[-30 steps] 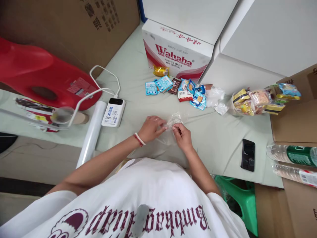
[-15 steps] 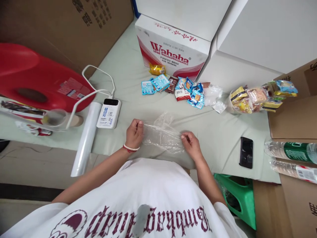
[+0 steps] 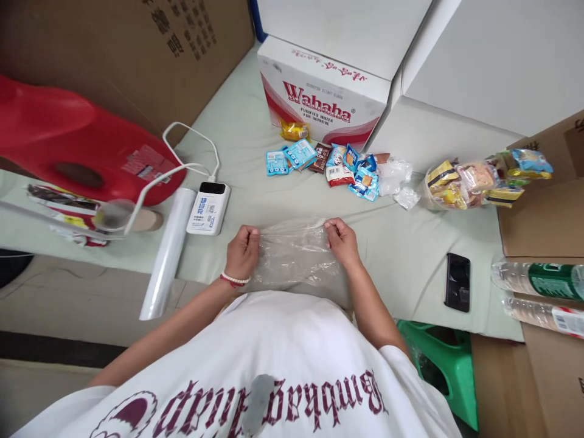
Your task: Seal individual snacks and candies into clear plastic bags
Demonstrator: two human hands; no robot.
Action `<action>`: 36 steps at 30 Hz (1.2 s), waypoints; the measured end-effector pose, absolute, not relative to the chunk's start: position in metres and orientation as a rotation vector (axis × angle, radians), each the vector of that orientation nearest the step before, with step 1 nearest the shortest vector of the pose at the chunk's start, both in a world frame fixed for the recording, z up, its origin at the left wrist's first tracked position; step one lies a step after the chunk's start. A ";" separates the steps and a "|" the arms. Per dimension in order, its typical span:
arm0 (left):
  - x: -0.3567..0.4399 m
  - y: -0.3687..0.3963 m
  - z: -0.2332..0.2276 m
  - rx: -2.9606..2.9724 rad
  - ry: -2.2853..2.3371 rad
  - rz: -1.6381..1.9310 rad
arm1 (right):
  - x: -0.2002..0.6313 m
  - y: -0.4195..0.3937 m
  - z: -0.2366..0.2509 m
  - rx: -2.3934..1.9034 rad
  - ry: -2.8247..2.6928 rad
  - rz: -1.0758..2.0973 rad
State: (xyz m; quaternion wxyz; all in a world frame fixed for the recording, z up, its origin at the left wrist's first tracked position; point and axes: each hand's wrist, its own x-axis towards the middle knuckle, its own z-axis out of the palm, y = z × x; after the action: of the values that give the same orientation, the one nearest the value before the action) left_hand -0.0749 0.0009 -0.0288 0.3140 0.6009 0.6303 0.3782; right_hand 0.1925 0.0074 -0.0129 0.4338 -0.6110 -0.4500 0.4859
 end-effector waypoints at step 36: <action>-0.032 0.071 -0.048 2.616 0.982 0.459 | 0.284 0.028 -0.036 -2.093 -1.375 0.394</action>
State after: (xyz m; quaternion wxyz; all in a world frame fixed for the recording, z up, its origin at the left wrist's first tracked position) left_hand -0.0315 0.0709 -0.0475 0.1541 0.9128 0.3427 0.1602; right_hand 0.2843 0.0279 -0.0361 0.2986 -0.7878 -0.5178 0.1485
